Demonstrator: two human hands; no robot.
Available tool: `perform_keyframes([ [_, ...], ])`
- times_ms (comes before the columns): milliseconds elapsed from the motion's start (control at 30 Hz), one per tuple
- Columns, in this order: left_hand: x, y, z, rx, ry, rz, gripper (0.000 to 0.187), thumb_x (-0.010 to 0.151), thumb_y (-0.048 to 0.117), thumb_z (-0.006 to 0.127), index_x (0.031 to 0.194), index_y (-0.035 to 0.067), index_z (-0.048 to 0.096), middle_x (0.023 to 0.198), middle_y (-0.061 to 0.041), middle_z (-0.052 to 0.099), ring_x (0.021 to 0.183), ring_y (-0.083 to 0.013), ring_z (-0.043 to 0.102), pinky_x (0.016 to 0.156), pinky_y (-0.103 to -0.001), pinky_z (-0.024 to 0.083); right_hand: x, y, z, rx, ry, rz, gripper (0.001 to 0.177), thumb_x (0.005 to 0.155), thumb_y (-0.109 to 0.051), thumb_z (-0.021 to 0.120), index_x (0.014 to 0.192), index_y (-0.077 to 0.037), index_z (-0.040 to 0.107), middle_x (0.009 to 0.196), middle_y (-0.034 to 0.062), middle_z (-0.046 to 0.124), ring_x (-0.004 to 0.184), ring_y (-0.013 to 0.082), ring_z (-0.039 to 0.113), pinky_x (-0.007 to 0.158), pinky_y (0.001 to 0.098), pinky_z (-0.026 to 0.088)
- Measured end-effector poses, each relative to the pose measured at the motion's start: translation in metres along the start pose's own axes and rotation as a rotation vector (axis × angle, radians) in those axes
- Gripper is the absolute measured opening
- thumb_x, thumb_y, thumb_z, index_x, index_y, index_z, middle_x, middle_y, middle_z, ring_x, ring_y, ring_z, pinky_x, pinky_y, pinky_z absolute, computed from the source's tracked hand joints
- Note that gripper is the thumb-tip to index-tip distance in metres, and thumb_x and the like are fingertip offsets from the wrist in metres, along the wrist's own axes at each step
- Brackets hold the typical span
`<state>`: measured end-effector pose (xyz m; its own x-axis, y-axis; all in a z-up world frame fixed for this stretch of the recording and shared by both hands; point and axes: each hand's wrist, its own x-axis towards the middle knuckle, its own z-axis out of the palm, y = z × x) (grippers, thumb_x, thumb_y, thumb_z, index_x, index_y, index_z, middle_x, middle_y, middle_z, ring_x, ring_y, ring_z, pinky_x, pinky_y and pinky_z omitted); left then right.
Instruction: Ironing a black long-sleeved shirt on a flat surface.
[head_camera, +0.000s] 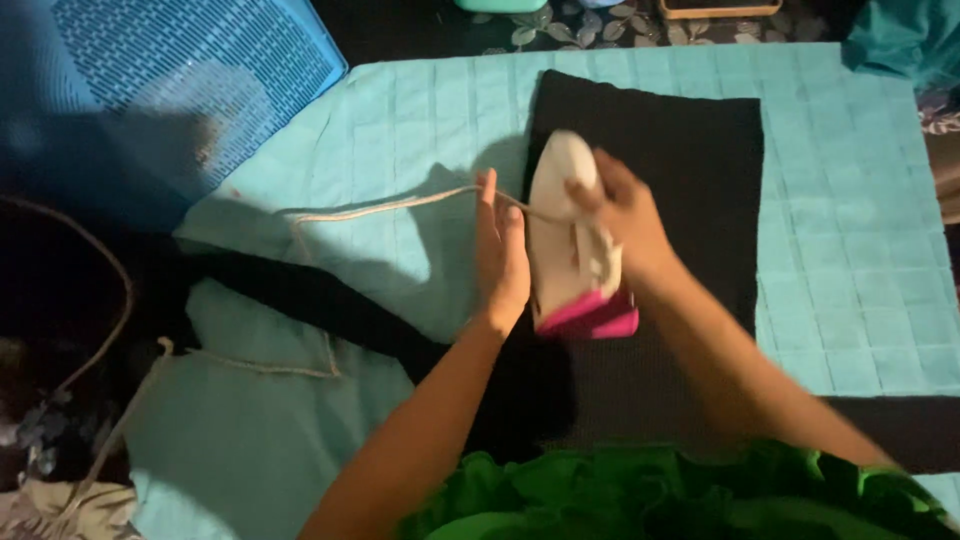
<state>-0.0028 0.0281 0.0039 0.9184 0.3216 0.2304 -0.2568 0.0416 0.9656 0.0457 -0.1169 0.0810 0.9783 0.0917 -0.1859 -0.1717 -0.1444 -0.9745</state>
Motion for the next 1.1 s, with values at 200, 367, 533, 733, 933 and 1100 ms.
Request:
perform_keyframes([
  [200,0.011,-0.002,0.002,-0.192,0.062,0.101,0.073,0.109,0.041,0.048,0.163,-0.001,0.023,0.175,-0.022,0.012,0.162,-0.0338,0.016,0.132,-0.046,0.02,0.084,-0.033,0.0,0.026,-0.034,-0.001,0.067,0.091,-0.029,0.067,0.148,0.004,0.052,0.114,0.025,0.071,0.074,0.026,0.068,0.057,0.036,0.056],
  [367,0.008,-0.005,0.007,-0.148,0.088,0.056,0.071,0.109,0.042,0.047,0.163,0.0,0.027,0.173,-0.023,0.02,0.162,-0.0334,0.019,0.131,-0.045,0.019,0.116,0.019,-0.013,0.054,-0.019,-0.108,0.065,0.094,-0.029,0.073,0.145,0.005,0.051,0.111,0.0144,0.072,0.076,0.0199,0.07,0.057,0.0326,0.059],
  [533,-0.012,0.015,0.007,-0.076,0.099,-0.034,0.074,0.106,0.048,0.045,0.163,0.004,0.03,0.171,-0.022,0.026,0.16,-0.0335,0.024,0.128,-0.043,0.02,-0.004,0.023,-0.008,0.026,-0.047,-0.097,0.07,0.094,-0.033,0.071,0.151,0.002,0.05,0.114,0.0157,0.069,0.076,0.018,0.065,0.06,0.0335,0.056],
  [733,-0.027,0.01,0.014,-0.213,0.033,-0.119,0.084,0.098,0.058,0.05,0.161,0.005,0.031,0.168,-0.023,0.029,0.154,-0.0375,0.031,0.123,-0.046,0.027,-0.066,-0.025,0.005,-0.01,-0.007,0.007,0.073,0.096,-0.033,0.069,0.153,-0.001,0.037,0.12,0.0193,0.069,0.081,0.0171,0.069,0.062,0.0332,0.056],
  [933,-0.016,-0.017,-0.005,-0.01,0.038,-0.035,0.083,0.103,0.058,0.041,0.162,0.001,0.027,0.171,-0.023,0.024,0.16,-0.0356,0.02,0.127,-0.044,0.018,0.057,0.025,-0.019,-0.155,0.067,-0.132,0.065,0.094,-0.029,0.068,0.147,0.003,0.049,0.108,0.0186,0.073,0.068,0.0206,0.07,0.053,0.0342,0.057],
  [1100,-0.019,-0.016,-0.008,0.166,-0.087,0.111,0.068,0.11,0.038,0.043,0.161,-0.003,0.027,0.17,-0.026,0.026,0.16,-0.0381,0.024,0.13,-0.044,0.02,0.111,0.016,-0.04,-0.19,0.115,-0.198,0.051,0.101,-0.027,0.07,0.14,0.006,0.063,0.107,0.0159,0.077,0.078,0.0137,0.072,0.065,0.0295,0.059],
])
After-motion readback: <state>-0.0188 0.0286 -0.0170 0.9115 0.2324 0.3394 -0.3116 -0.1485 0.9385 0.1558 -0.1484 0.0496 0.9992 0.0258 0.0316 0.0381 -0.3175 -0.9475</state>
